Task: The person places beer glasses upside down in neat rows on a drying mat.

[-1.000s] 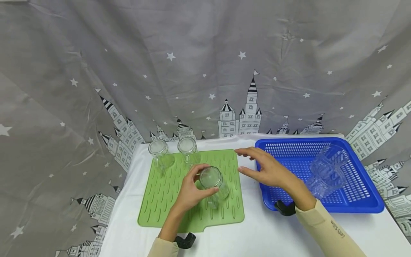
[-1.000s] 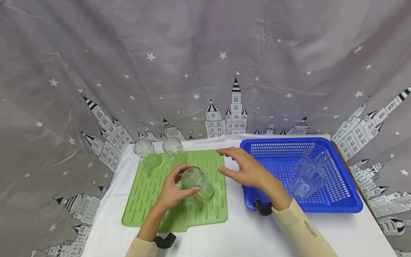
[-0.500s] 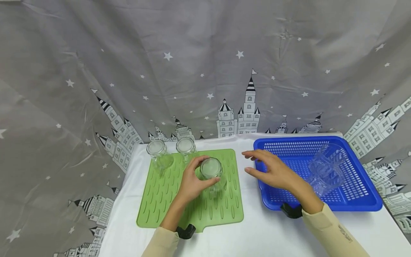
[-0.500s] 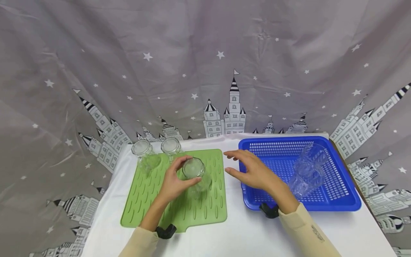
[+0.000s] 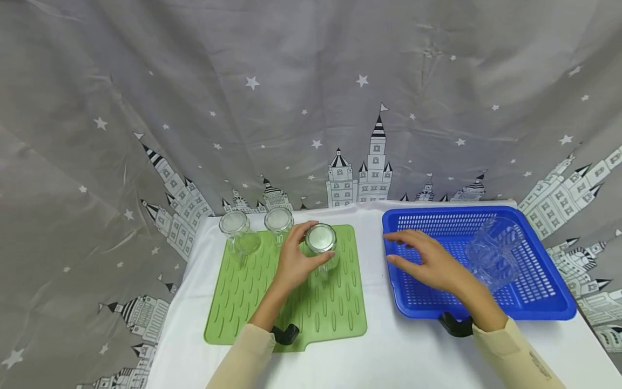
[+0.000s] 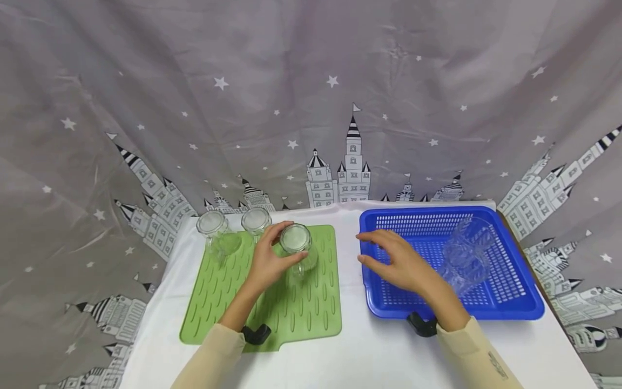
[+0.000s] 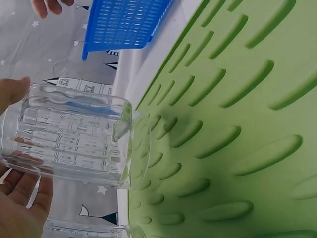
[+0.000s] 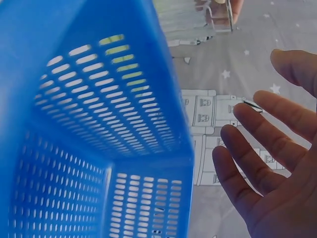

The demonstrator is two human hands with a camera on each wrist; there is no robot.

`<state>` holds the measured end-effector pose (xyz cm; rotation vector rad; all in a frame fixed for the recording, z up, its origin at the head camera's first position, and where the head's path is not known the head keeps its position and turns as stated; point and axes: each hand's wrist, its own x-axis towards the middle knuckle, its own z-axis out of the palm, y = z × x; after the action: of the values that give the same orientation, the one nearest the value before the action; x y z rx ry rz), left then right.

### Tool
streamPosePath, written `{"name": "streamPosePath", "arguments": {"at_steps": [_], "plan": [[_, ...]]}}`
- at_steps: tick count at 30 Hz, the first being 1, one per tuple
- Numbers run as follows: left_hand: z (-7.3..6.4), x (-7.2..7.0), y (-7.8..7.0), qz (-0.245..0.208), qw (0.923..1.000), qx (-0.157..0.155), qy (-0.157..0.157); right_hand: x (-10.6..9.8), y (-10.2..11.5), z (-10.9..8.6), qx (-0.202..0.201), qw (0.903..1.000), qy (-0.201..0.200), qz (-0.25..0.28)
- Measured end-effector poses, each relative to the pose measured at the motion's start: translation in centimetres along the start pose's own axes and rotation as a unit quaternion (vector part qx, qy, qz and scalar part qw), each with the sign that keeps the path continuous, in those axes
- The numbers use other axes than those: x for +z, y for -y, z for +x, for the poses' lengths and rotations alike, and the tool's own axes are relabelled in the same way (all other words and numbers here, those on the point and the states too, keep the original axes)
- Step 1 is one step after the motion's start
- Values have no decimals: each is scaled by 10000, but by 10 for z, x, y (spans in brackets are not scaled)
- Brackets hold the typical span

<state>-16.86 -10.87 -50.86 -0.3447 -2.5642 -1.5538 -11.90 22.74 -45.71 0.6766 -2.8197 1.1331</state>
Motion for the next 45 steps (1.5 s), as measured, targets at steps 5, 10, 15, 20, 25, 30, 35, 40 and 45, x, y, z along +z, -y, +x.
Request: {"name": "streamPosePath", "arguments": {"at_steps": [5, 10, 15, 20, 25, 30, 35, 40, 45], "plan": [[7, 1, 2, 28, 9999, 27, -108, -3, -4, -9, 58, 9999, -42, -151], [14, 5, 5, 4, 9997, 79, -219, -9, -9, -24, 234, 9992, -152, -269], [21, 9, 8, 123, 9994, 93, -295, -19, -12, -43, 152, 9968, -550, -568], [31, 17, 10, 137, 9993, 139, -309, -32, -15, -63, 247, 9917, -966, -807], [37, 20, 12, 24, 9997, 98, -239, -41, -19, -76, 359, 9875, -1163, -1004], [43, 22, 14, 57, 9997, 150, -203, -49, -25, -88, 399, 9822, -1382, -1208], [47, 24, 15, 185, 9996, 190, -135, -56, -35, -100, 556, 9772, -1560, -1329], [49, 28, 16, 173, 9998, -8, -66, -62, -46, -109, 727, 9734, -1680, -1374], [51, 30, 16, 200, 9996, -214, -57, -63, -57, -118, 833, 9722, -1732, -1338]]}}
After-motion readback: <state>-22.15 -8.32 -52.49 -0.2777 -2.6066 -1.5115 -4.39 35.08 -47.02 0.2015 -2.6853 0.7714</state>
